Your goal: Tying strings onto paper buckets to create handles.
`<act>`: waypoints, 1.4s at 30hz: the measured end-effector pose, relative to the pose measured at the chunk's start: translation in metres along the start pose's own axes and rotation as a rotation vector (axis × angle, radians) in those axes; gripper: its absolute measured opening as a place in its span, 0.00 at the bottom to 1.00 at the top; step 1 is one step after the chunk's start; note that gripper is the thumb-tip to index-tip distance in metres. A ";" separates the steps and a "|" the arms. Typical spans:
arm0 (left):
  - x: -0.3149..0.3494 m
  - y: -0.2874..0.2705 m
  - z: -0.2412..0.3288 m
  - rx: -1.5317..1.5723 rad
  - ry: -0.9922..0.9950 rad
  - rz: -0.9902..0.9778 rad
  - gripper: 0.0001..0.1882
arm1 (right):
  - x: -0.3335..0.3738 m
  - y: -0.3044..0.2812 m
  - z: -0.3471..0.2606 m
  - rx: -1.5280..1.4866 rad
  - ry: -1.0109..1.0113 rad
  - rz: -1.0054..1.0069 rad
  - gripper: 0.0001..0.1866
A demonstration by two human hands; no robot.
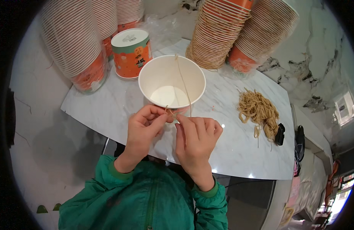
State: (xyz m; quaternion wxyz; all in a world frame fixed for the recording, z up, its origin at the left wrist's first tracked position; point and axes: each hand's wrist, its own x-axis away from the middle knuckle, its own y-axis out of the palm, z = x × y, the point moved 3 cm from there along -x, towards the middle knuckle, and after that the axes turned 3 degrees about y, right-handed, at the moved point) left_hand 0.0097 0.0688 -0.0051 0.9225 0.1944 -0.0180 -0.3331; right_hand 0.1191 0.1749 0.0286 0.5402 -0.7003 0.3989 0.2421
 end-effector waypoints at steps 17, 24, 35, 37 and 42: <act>0.003 0.013 -0.005 0.364 -0.155 -0.046 0.03 | 0.014 0.012 0.001 -0.584 0.406 0.074 0.13; 0.006 0.010 -0.009 0.277 -0.072 -0.051 0.02 | 0.013 0.020 0.001 -0.854 0.477 0.061 0.09; 0.017 0.004 0.013 -0.450 0.728 -0.062 0.06 | 0.004 0.006 -0.028 -0.194 -0.037 0.241 0.14; 0.018 0.002 0.014 -0.326 0.567 -0.019 0.05 | -0.002 0.006 -0.030 -0.198 -0.040 0.231 0.15; 0.014 -0.008 0.013 0.075 0.168 0.011 0.04 | -0.018 0.007 -0.042 0.007 -0.057 0.136 0.13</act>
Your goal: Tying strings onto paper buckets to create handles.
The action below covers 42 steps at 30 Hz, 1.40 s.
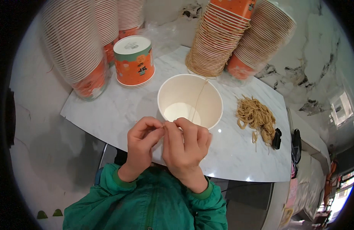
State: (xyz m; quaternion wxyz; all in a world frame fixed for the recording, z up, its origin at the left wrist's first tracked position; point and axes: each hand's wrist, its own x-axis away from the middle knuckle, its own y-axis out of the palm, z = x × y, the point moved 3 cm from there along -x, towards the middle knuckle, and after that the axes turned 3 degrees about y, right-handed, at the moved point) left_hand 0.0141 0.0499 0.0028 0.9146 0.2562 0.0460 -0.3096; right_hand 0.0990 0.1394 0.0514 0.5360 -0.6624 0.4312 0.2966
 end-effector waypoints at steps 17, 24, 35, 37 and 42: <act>-0.008 -0.004 -0.007 0.452 -0.436 -0.072 0.03 | 0.014 0.015 0.013 -0.096 -0.004 -0.030 0.13; -0.012 -0.004 0.004 0.370 -0.456 -0.110 0.03 | 0.014 0.018 0.014 -0.034 -0.092 -0.012 0.13; -0.013 -0.007 -0.008 0.109 0.020 -0.173 0.05 | 0.010 0.011 0.015 -0.191 -0.043 -0.086 0.12; -0.014 -0.009 -0.012 0.205 0.090 -0.131 0.08 | 0.010 0.011 0.016 -0.191 -0.034 -0.080 0.12; -0.011 -0.021 -0.023 0.226 0.058 -0.156 0.05 | 0.001 0.010 0.011 -0.208 0.020 -0.106 0.12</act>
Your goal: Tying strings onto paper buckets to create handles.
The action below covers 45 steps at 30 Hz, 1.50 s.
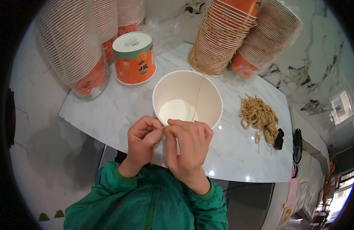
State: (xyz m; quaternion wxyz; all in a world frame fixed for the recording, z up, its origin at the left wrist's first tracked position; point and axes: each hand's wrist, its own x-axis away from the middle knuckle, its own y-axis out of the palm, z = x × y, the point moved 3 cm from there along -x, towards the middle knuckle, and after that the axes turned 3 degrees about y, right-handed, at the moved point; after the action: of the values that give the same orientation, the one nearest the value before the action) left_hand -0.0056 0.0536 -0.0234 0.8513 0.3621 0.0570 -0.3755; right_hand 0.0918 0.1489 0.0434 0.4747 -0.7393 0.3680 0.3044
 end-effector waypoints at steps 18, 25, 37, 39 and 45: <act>0.007 0.003 0.031 -0.317 0.227 0.202 0.07 | -0.023 0.017 -0.018 -0.046 -0.019 -0.104 0.12; 0.002 -0.006 0.037 -0.966 0.787 0.108 0.16 | -0.031 0.019 -0.019 -0.057 0.045 -0.167 0.09; -0.010 -0.013 0.046 -1.098 0.951 0.058 0.18 | -0.037 0.019 -0.013 -0.040 0.046 -0.267 0.09; -0.013 -0.016 0.048 -1.080 0.951 0.021 0.19 | -0.040 0.017 -0.009 -0.069 0.045 -0.281 0.09; -0.025 -0.015 0.057 -1.050 0.873 -0.146 0.18 | -0.049 0.014 0.008 -0.234 0.110 -0.450 0.06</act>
State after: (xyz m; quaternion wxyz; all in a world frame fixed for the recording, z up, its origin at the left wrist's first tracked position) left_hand -0.0438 0.0242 0.0188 0.7856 0.0149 0.5934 -0.1744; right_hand 0.0527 0.1646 0.0732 0.4209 -0.8679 0.1818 0.1911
